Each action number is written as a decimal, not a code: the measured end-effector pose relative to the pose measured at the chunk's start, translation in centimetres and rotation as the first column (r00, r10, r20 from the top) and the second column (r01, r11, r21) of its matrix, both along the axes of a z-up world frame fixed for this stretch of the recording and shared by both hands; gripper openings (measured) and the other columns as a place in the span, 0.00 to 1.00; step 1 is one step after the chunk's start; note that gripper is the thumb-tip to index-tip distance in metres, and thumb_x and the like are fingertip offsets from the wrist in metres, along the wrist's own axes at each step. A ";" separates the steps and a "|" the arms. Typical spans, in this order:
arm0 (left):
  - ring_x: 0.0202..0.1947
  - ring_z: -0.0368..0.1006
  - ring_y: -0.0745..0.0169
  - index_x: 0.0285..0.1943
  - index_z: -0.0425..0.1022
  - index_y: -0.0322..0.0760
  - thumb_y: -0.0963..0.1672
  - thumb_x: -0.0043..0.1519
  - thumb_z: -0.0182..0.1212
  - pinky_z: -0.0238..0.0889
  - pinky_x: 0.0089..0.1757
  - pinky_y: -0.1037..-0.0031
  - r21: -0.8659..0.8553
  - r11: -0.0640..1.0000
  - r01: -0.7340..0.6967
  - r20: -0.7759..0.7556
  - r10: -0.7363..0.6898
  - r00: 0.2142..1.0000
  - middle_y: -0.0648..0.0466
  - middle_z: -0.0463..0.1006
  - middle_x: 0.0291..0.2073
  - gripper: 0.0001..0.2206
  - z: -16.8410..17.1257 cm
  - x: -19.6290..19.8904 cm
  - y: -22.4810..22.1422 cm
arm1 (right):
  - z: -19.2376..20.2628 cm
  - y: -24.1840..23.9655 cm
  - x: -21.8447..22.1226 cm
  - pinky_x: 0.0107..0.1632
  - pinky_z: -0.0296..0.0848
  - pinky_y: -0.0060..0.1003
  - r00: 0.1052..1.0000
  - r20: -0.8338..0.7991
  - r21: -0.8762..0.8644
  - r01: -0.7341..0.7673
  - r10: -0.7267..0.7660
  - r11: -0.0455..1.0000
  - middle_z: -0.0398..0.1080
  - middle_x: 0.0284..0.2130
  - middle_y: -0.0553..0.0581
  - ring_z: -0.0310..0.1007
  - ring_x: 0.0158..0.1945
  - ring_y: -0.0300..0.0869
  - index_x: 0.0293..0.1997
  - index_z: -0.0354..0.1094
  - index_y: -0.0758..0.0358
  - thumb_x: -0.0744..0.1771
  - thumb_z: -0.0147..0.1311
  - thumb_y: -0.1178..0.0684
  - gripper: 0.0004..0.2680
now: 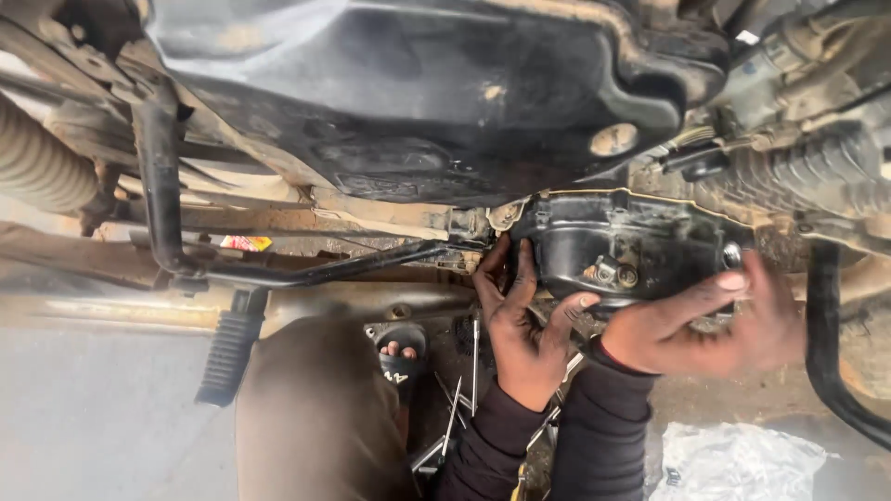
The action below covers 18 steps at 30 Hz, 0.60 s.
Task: Repairing or replacing parts of a motorcycle engine or side cover.
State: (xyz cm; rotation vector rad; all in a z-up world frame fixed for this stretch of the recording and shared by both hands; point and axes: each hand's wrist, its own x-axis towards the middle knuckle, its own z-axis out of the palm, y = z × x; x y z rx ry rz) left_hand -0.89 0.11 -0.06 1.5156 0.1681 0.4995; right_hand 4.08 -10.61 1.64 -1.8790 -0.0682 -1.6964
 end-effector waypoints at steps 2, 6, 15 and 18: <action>0.69 0.61 0.39 0.69 0.69 0.23 0.45 0.57 0.75 0.60 0.63 0.58 0.069 0.998 -0.005 -0.023 0.006 1.000 0.34 0.60 0.68 0.32 0.3 0.7 -0.2 | 1.8 1.4 1.1 0.55 0.66 0.39 0.987 -0.062 -0.043 0.144 -0.147 0.989 0.60 0.42 0.58 0.64 0.47 0.47 0.48 0.60 0.66 0.78 0.51 0.51 0.09; 0.74 0.60 0.36 0.75 0.64 0.24 0.44 0.65 0.68 0.60 0.66 0.57 0.039 0.999 0.017 0.008 -0.018 1.000 0.33 0.58 0.72 0.30 -0.2 -0.9 0.5 | 0.9 1.4 -0.2 0.43 0.62 0.34 0.960 -0.259 -0.038 0.100 -0.107 0.994 0.60 0.36 0.55 0.61 0.36 0.42 0.43 0.61 0.67 0.78 0.54 0.54 0.10; 0.72 0.57 0.24 0.78 0.45 0.13 0.59 0.56 0.69 0.60 0.63 0.55 0.101 0.995 0.029 -0.270 -0.001 0.963 0.18 0.50 0.73 0.55 0.0 -1.1 -0.6 | 0.7 0.5 -0.3 0.40 0.64 0.28 0.939 -0.300 0.137 -0.132 0.168 0.982 0.67 0.34 0.52 0.65 0.33 0.34 0.45 0.63 0.69 0.75 0.55 0.59 0.06; 0.69 0.63 0.26 0.76 0.50 0.13 0.61 0.54 0.68 0.62 0.62 0.57 0.064 0.998 0.025 -0.242 -0.009 0.970 0.19 0.58 0.70 0.55 0.9 0.0 0.5 | 0.6 -0.4 -1.8 0.39 0.61 0.28 0.912 -0.308 0.219 -0.210 0.272 0.953 0.68 0.35 0.53 0.63 0.34 0.34 0.46 0.64 0.70 0.75 0.55 0.60 0.05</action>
